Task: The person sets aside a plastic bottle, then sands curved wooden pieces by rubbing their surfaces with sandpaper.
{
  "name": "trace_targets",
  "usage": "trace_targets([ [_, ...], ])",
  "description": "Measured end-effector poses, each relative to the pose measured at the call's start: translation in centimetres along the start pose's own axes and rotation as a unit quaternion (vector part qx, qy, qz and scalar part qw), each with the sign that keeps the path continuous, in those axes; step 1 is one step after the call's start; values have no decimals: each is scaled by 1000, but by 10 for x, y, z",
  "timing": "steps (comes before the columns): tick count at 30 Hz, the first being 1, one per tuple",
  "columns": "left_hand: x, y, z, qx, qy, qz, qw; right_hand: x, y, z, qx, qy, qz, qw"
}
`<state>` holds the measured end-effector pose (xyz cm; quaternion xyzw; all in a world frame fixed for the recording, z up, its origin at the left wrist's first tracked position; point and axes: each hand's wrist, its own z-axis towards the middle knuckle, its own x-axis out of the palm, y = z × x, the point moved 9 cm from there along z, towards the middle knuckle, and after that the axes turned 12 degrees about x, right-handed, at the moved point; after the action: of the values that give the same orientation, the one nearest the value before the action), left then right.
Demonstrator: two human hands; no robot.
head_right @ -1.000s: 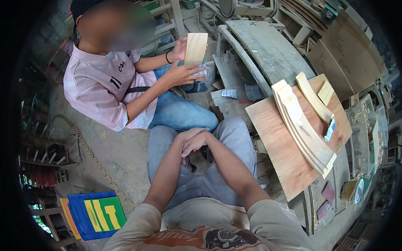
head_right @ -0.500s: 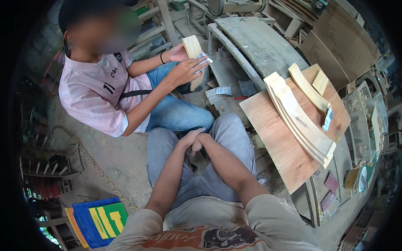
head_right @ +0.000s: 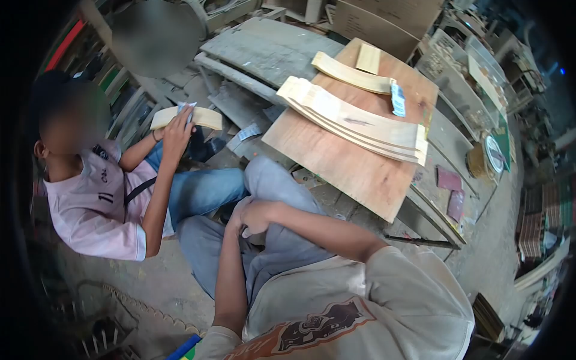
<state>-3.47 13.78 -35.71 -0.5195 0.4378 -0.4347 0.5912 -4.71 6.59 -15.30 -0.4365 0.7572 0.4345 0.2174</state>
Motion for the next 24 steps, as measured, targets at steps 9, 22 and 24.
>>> trace_targets([
  [9, 21, -38, -16, -269, -43, -13, 962, -213, -227, -250, 279, -482, 106, 824],
  [22, 13, -59, -33, -275, -60, 22, 959, -216, -440, -277, 544, -288, -31, 787],
  [24, 10, -53, -34, -274, -60, 43, 959, -217, -439, -284, 543, -289, -24, 788],
])
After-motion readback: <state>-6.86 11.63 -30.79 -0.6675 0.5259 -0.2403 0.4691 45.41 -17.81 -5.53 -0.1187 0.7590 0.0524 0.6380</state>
